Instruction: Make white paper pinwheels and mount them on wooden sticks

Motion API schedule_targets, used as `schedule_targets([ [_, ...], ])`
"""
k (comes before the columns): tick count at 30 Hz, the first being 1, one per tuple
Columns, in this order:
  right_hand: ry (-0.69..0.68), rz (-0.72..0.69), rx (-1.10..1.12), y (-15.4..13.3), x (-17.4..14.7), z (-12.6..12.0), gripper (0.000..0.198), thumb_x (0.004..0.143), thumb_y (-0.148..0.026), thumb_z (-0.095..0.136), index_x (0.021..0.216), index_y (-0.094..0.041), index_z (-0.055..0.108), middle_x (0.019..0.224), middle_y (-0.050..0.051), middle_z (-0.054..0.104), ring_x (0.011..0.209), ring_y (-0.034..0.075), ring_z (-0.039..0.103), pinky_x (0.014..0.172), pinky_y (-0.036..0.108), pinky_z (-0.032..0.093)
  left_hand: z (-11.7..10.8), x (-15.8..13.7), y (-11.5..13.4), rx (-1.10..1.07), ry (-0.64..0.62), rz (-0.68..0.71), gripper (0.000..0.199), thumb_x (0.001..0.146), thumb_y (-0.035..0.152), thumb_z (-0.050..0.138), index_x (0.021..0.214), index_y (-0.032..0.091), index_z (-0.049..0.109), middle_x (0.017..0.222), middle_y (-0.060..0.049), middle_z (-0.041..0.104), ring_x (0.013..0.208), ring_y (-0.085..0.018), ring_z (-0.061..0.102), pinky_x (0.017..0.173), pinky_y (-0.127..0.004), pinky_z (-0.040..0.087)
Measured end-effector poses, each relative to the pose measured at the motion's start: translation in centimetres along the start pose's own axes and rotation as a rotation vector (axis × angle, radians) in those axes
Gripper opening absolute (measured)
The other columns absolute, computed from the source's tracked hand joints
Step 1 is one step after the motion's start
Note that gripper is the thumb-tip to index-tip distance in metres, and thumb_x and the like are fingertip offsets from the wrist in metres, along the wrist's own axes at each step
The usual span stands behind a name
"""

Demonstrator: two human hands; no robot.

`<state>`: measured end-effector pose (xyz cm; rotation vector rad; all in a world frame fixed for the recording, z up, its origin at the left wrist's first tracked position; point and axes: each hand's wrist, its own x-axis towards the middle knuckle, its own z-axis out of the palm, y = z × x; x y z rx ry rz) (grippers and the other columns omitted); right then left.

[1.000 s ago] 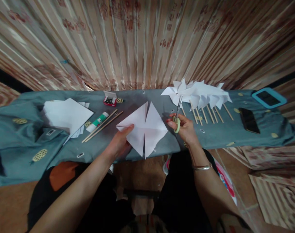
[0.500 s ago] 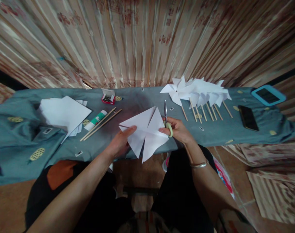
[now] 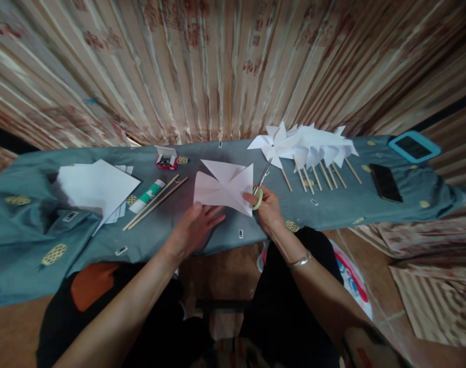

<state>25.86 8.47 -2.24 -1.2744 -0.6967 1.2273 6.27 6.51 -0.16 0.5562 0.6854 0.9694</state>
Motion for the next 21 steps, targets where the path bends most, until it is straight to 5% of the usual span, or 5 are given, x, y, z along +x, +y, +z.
schedule_targets([
  [3, -0.054, 0.013, -0.010, 0.6, -0.4, 0.4, 0.049, 0.045, -0.042, 0.090, 0.081, -0.022, 0.063, 0.068, -0.004, 0.067, 0.062, 0.014, 0.058, 0.065, 0.029, 0.051, 0.2, 0.0, -1.1, 0.028, 0.044, 0.010, 0.047, 0.065, 0.042, 0.087, 0.102, 0.018, 0.070, 0.119, -0.010, 0.071, 0.123, -0.030, 0.059, 0.101, -0.043, 0.051],
  [6, -0.142, 0.026, -0.040, 1.4, -0.9, 0.7, 0.049, 0.048, -0.044, 0.089, 0.083, -0.021, 0.063, 0.065, -0.004, 0.066, 0.063, 0.015, 0.059, 0.063, 0.029, 0.050, 0.6, 0.2, -1.6, 0.014, 0.130, 0.024, 0.048, 0.071, 0.028, 0.083, 0.115, 0.019, 0.065, 0.117, -0.009, 0.071, 0.113, -0.027, 0.064, 0.094, -0.041, 0.056],
  [12, -0.238, 0.043, -0.090, 1.6, -1.3, 1.2, 0.054, 0.045, -0.045, 0.091, 0.084, -0.019, 0.064, 0.064, -0.006, 0.065, 0.062, 0.012, 0.059, 0.059, 0.025, 0.049, 0.7, 0.9, -1.2, -0.060, 0.364, 0.088, 0.037, 0.077, 0.011, 0.070, 0.112, 0.018, 0.064, 0.091, -0.002, 0.074, 0.075, -0.017, 0.068, 0.060, -0.025, 0.057],
  [21, -0.641, 0.230, -0.309, -1.0, -2.6, -0.7, 0.058, 0.065, -0.066, 0.078, 0.092, -0.015, 0.066, 0.073, 0.003, 0.071, 0.060, 0.010, 0.059, 0.055, 0.022, 0.046, -0.7, 1.8, 2.7, -0.033, 0.433, 0.270, 0.018, 0.080, 0.011, 0.065, 0.097, 0.018, 0.065, 0.081, 0.000, 0.071, 0.068, -0.014, 0.066, 0.058, -0.022, 0.056],
])
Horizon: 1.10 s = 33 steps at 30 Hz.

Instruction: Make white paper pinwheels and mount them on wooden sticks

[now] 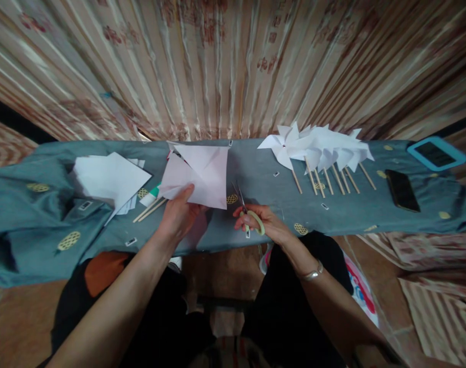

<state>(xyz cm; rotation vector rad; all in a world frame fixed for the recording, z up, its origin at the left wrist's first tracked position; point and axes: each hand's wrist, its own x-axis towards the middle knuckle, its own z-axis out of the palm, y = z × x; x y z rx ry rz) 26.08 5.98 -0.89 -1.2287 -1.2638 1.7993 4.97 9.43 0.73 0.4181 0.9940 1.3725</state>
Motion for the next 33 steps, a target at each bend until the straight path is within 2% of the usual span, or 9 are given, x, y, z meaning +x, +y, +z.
schedule_targets([
  [4, -0.181, 0.088, -0.098, -0.2, -0.7, -0.5, 0.060, 0.067, -0.068, 0.075, 0.091, -0.014, 0.065, 0.074, 0.003, 0.071, 0.061, 0.010, 0.059, 0.056, 0.022, 0.046, -0.3, 0.9, 0.8, -0.004, 0.030, 0.031, 0.016, 0.082, 0.012, 0.062, 0.093, 0.022, 0.066, 0.086, 0.001, 0.072, 0.075, -0.014, 0.068, 0.069, -0.024, 0.058],
  [7, -0.240, 0.145, -0.127, -0.2, -0.8, -0.4, 0.058, 0.066, -0.067, 0.077, 0.089, -0.015, 0.065, 0.073, 0.001, 0.070, 0.060, 0.009, 0.058, 0.057, 0.022, 0.046, -0.5, 1.0, 0.7, -0.002, 0.020, 0.020, 0.015, 0.081, 0.013, 0.064, 0.092, 0.024, 0.066, 0.087, 0.002, 0.072, 0.076, -0.014, 0.068, 0.070, -0.024, 0.058],
  [13, -0.251, 0.162, -0.107, 0.1, -0.5, 0.1, 0.057, 0.063, -0.065, 0.080, 0.086, -0.015, 0.066, 0.071, 0.000, 0.069, 0.059, 0.008, 0.058, 0.056, 0.021, 0.046, 0.3, 0.2, 0.2, -0.032, -0.041, -0.002, 0.016, 0.082, 0.010, 0.064, 0.095, 0.019, 0.064, 0.081, 0.002, 0.071, 0.066, -0.013, 0.066, 0.065, -0.024, 0.057],
  [19, -0.251, 0.124, -0.111, 0.1, -0.4, 0.0, 0.058, 0.066, -0.067, 0.077, 0.086, -0.014, 0.066, 0.072, 0.002, 0.069, 0.059, 0.008, 0.058, 0.056, 0.020, 0.046, 0.7, -0.2, -0.3, -0.033, -0.019, -0.035, 0.015, 0.084, 0.009, 0.060, 0.096, 0.017, 0.064, 0.078, 0.001, 0.071, 0.063, -0.013, 0.066, 0.060, -0.023, 0.055],
  [29, -0.256, 0.099, -0.131, 0.2, -0.4, 0.0, 0.055, 0.070, -0.065, 0.075, 0.087, -0.014, 0.065, 0.072, 0.002, 0.069, 0.060, 0.009, 0.059, 0.056, 0.021, 0.047, 1.1, -0.8, -0.4, 0.018, -0.005, -0.005, 0.021, 0.081, 0.010, 0.058, 0.099, 0.018, 0.066, 0.077, 0.001, 0.070, 0.063, -0.013, 0.065, 0.057, -0.022, 0.053],
  [33, -0.255, 0.103, -0.144, 0.2, -0.4, 0.0, 0.054, 0.071, -0.064, 0.075, 0.088, -0.014, 0.065, 0.075, 0.002, 0.070, 0.062, 0.009, 0.060, 0.058, 0.021, 0.048, 1.1, -0.8, -0.5, 0.021, -0.005, 0.010, 0.020, 0.083, 0.010, 0.056, 0.099, 0.017, 0.066, 0.077, 0.001, 0.070, 0.065, -0.013, 0.065, 0.061, -0.022, 0.053],
])
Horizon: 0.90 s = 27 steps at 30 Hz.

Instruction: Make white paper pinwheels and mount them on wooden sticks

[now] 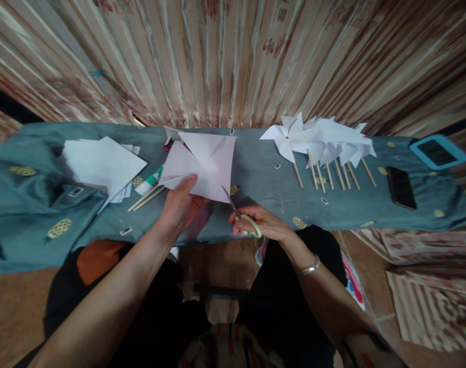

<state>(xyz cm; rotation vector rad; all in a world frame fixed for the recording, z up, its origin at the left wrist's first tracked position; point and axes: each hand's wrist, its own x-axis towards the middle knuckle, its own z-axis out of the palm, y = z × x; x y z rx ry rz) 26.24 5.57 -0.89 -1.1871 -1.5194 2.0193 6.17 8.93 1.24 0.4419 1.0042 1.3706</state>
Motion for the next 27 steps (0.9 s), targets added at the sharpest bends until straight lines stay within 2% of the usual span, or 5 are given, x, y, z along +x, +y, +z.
schedule_targets([
  [7, -0.005, 0.017, 0.035, -0.16, 0.02, 0.11, 0.052, 0.068, -0.061, 0.079, 0.086, -0.015, 0.065, 0.074, 0.001, 0.070, 0.060, 0.008, 0.059, 0.057, 0.020, 0.047, -0.06, -0.03, -0.01, -0.021, 0.000, -0.008, 0.024, 0.081, 0.008, 0.058, 0.102, 0.017, 0.066, 0.082, 0.000, 0.072, 0.071, -0.015, 0.068, 0.062, -0.023, 0.054],
  [16, 0.006, 0.009, 0.053, -0.17, 0.00, 0.22, 0.052, 0.068, -0.062, 0.078, 0.086, -0.015, 0.065, 0.074, 0.001, 0.070, 0.059, 0.008, 0.060, 0.057, 0.021, 0.048, -0.04, -0.01, -0.03, -0.029, -0.011, -0.012, 0.033, 0.079, 0.008, 0.061, 0.110, 0.020, 0.065, 0.077, 0.000, 0.073, 0.071, -0.019, 0.069, 0.058, -0.025, 0.055],
  [19, 0.004, 0.007, 0.051, -0.03, 0.04, 0.19, 0.052, 0.069, -0.062, 0.077, 0.087, -0.015, 0.065, 0.074, 0.002, 0.071, 0.059, 0.008, 0.060, 0.057, 0.021, 0.048, -0.07, -0.09, -0.02, -0.023, -0.027, -0.022, 0.031, 0.080, 0.010, 0.061, 0.109, 0.020, 0.065, 0.078, 0.001, 0.072, 0.067, -0.017, 0.068, 0.055, -0.023, 0.053],
  [27, 0.029, 0.021, 0.036, -0.10, 0.05, 0.33, 0.055, 0.066, -0.064, 0.078, 0.086, -0.014, 0.066, 0.069, 0.000, 0.069, 0.058, 0.008, 0.059, 0.056, 0.020, 0.047, -0.55, 0.11, -0.08, 0.007, -0.029, -0.045, 0.017, 0.081, 0.012, 0.059, 0.096, 0.016, 0.065, 0.080, 0.000, 0.072, 0.068, -0.015, 0.068, 0.065, -0.026, 0.056],
])
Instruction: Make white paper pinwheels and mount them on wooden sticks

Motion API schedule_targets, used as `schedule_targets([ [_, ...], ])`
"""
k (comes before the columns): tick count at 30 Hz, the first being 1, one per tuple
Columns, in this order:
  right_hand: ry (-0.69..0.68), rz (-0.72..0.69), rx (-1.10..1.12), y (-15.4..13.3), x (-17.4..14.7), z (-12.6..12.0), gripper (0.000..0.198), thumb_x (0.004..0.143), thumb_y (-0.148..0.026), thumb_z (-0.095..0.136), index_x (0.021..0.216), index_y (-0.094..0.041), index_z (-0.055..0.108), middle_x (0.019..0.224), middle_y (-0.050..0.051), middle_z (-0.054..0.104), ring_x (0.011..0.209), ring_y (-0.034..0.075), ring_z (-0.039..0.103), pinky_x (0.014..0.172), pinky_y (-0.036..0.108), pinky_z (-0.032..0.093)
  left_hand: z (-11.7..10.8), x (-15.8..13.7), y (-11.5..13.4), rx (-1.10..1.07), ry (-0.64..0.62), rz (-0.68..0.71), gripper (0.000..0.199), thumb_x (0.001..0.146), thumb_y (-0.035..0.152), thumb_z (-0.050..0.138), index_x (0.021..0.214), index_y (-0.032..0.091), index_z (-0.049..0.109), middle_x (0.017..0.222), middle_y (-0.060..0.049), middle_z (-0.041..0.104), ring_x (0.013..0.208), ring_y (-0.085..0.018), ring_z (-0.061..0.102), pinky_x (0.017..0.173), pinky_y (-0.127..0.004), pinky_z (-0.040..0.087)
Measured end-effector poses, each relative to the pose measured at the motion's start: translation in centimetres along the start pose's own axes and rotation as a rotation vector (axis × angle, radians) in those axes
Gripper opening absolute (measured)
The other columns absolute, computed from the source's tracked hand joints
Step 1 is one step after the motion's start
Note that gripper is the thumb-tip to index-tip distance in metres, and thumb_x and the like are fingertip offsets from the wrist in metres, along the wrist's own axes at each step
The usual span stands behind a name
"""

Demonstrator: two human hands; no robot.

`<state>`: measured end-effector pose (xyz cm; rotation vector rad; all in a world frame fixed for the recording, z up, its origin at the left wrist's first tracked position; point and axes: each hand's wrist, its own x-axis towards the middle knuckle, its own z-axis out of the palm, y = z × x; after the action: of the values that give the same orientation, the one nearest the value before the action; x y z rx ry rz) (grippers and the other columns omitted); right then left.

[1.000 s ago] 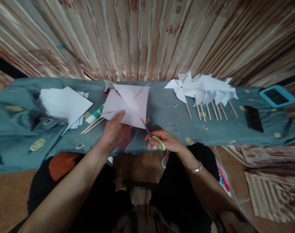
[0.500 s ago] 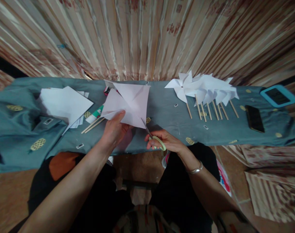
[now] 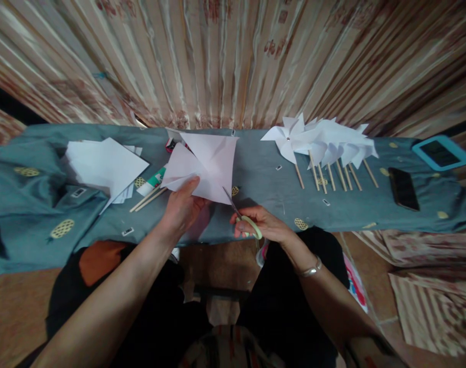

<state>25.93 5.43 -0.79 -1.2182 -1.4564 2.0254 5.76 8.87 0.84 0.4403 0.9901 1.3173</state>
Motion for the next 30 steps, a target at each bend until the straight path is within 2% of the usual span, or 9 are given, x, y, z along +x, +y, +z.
schedule_targets([
  [9, -0.004, 0.015, 0.019, 0.66, 0.29, -0.04, 0.050, 0.068, -0.059, 0.080, 0.086, -0.014, 0.067, 0.068, -0.001, 0.067, 0.059, 0.007, 0.058, 0.056, 0.019, 0.045, -0.08, 0.22, -0.18, -0.015, -0.004, 0.049, 0.025, 0.080, 0.011, 0.060, 0.105, 0.016, 0.065, 0.084, -0.003, 0.073, 0.080, -0.019, 0.070, 0.073, -0.029, 0.057],
  [13, -0.002, 0.024, 0.033, 0.63, 0.33, 0.04, 0.050, 0.067, -0.058, 0.081, 0.085, -0.014, 0.066, 0.066, -0.002, 0.065, 0.057, 0.007, 0.057, 0.055, 0.019, 0.045, -0.27, 0.28, -0.20, -0.010, -0.016, 0.048, 0.025, 0.080, 0.013, 0.061, 0.105, 0.015, 0.065, 0.084, -0.002, 0.072, 0.077, -0.018, 0.070, 0.074, -0.031, 0.058],
  [18, 0.007, 0.007, 0.027, 0.81, 0.43, 0.06, 0.049, 0.067, -0.058, 0.081, 0.084, -0.014, 0.066, 0.064, -0.003, 0.065, 0.055, 0.006, 0.056, 0.053, 0.019, 0.044, -0.23, 0.27, -0.18, -0.012, -0.008, 0.057, 0.024, 0.079, 0.013, 0.062, 0.103, 0.016, 0.065, 0.083, -0.001, 0.072, 0.071, -0.016, 0.068, 0.067, -0.027, 0.056],
  [24, 0.013, 0.005, 0.025, 0.87, 0.46, 0.04, 0.048, 0.068, -0.057, 0.081, 0.084, -0.015, 0.066, 0.064, -0.003, 0.065, 0.055, 0.007, 0.058, 0.054, 0.019, 0.045, -0.03, 0.28, -0.10, -0.031, 0.012, 0.063, 0.028, 0.079, 0.009, 0.061, 0.105, 0.017, 0.066, 0.082, -0.001, 0.073, 0.075, -0.016, 0.069, 0.070, -0.025, 0.056],
  [30, 0.016, -0.004, 0.020, 0.77, 0.39, 0.11, 0.048, 0.068, -0.057, 0.081, 0.083, -0.014, 0.066, 0.063, -0.003, 0.064, 0.056, 0.007, 0.057, 0.055, 0.019, 0.045, 0.17, 0.37, -0.22, -0.079, 0.059, 0.067, 0.022, 0.081, 0.005, 0.059, 0.098, 0.017, 0.068, 0.080, 0.000, 0.072, 0.073, -0.013, 0.067, 0.071, -0.021, 0.055],
])
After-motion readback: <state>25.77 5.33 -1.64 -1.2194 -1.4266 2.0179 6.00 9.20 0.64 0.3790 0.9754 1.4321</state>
